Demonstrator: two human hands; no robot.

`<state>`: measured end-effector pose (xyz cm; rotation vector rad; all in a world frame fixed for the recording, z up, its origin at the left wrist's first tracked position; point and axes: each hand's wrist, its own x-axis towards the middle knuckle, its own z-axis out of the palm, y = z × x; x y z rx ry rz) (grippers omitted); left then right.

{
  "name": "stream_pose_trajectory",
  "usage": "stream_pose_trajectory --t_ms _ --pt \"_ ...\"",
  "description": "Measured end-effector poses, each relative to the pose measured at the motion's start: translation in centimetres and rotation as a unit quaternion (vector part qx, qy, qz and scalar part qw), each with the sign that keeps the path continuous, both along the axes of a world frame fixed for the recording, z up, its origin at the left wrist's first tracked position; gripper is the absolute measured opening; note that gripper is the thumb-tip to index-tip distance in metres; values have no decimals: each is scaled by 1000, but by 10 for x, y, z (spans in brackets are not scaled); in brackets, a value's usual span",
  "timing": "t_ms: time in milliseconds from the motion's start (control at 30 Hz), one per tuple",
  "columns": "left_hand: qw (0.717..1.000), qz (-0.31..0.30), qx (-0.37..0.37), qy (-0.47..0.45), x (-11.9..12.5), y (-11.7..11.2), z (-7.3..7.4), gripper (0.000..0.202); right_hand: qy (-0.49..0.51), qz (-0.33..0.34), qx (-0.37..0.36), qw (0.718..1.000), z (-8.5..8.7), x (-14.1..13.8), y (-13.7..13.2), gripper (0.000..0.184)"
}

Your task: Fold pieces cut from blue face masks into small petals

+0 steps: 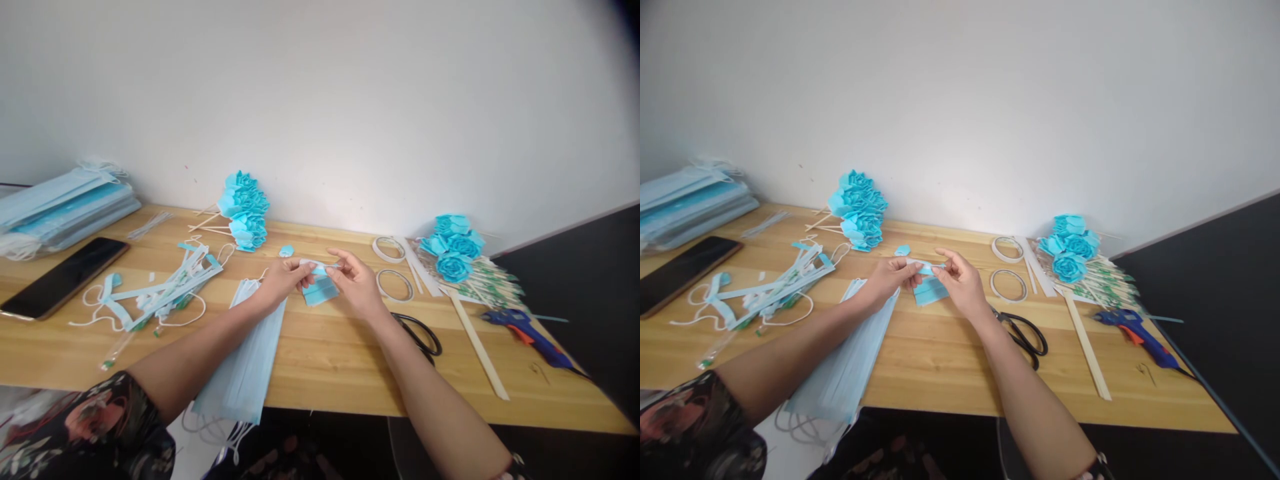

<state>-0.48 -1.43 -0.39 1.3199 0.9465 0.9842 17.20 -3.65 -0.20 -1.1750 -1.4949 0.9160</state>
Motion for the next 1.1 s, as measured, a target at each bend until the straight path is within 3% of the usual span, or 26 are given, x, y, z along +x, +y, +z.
stream_pose_trajectory --t_ms 200,400,667,1100 --pt "1000 8 11 9 -1 1 -1 44 72 12 -54 996 2 2 1 51" --pt "999 41 15 3 -1 0 1 43 140 133 -157 968 5 -2 -1 49" --pt "999 -43 16 19 1 -5 3 39 187 103 -121 969 -1 -2 1 44" --pt "999 -15 -14 -40 2 -7 2 39 159 127 -126 971 6 -8 -4 44"
